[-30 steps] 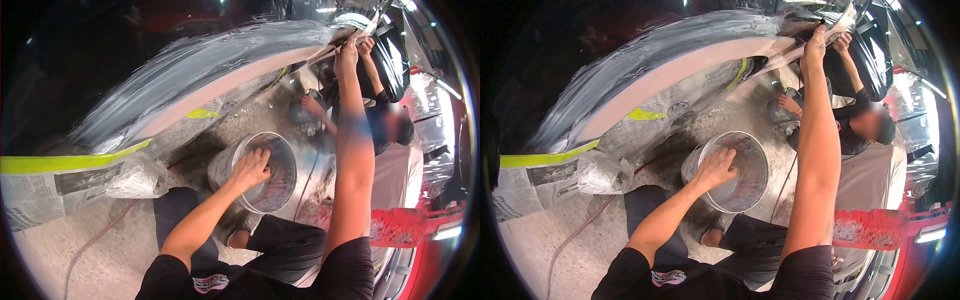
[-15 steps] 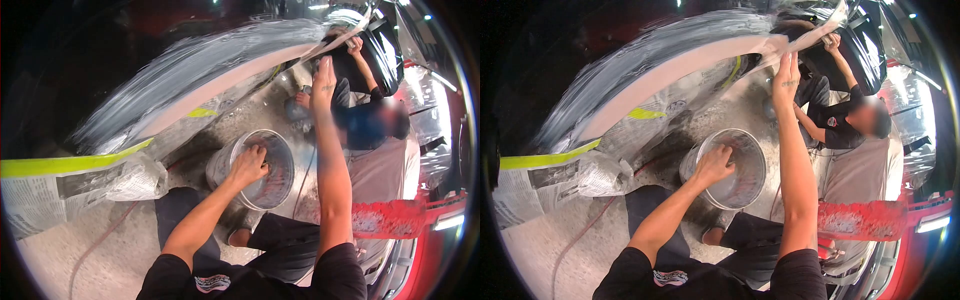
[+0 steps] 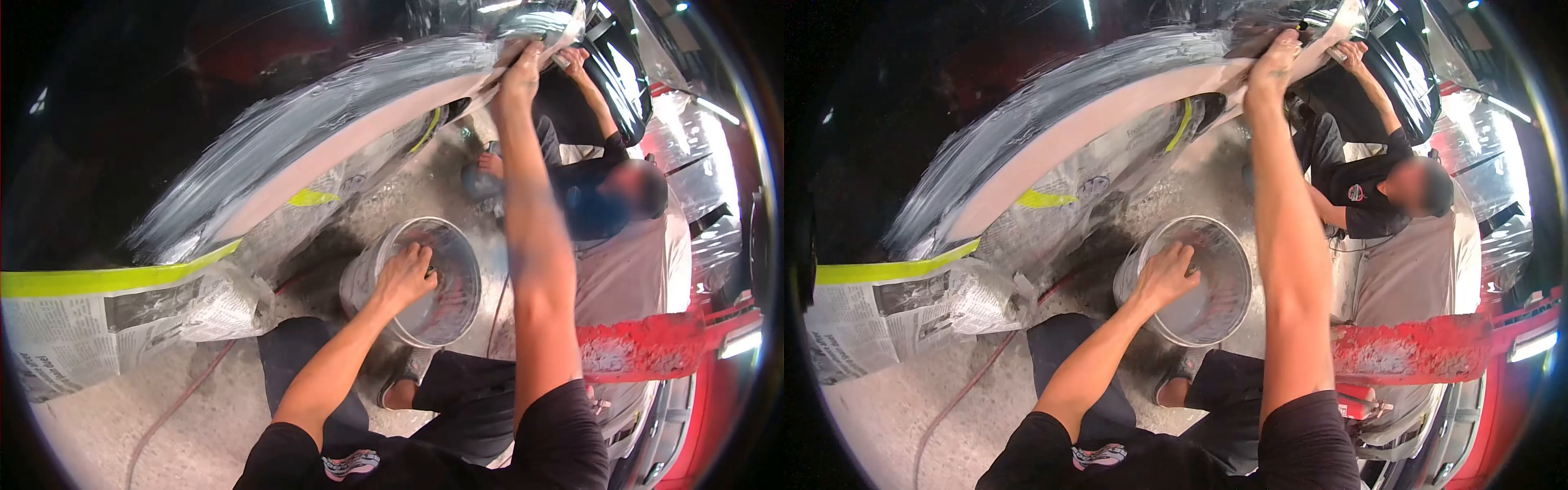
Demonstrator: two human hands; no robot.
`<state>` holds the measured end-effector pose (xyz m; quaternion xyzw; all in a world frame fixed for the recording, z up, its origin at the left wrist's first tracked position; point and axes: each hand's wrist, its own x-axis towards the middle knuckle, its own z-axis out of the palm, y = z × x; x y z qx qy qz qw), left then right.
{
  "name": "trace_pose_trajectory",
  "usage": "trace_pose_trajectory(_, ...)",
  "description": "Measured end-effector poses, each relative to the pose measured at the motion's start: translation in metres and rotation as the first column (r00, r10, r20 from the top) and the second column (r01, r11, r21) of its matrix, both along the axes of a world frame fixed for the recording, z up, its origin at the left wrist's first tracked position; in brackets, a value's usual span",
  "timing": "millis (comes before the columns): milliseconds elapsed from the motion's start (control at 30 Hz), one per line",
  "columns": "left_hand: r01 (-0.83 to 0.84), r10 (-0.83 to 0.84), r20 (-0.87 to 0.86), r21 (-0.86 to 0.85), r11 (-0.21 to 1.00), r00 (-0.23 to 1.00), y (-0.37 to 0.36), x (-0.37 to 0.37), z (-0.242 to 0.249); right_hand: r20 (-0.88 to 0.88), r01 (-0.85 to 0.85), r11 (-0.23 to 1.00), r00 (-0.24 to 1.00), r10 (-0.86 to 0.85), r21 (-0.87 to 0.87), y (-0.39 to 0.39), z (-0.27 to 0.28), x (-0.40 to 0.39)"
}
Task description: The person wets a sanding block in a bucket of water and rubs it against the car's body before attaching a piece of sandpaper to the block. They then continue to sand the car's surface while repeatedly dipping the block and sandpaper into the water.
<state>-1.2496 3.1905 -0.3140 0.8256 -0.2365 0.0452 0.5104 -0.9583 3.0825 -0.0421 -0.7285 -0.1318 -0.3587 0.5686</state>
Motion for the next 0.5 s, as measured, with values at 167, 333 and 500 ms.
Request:
trace_pose_trajectory(167, 0.031, -0.031, -0.001, 0.048, 0.998, 1.000, -0.001, -0.004, -0.002, 0.217, 0.281, 0.911, 0.951, -0.222, -0.300, 0.092, -0.034, -0.110)
trace_pose_trajectory(333, 0.032, -0.032, -0.002, 0.070, 0.997, 0.999, 0.000, -0.004, -0.004, 0.299, 0.265, 0.892, 0.941, -0.157, -0.365, 0.067, -0.024, -0.089)
trace_pose_trajectory(500, 0.057, -0.055, -0.026, 0.092, 0.994, 0.998, 0.004, -0.005, 0.000, -0.270, -0.173, 0.963, 0.936, 0.226, 0.207, -0.008, 0.010, -0.018)
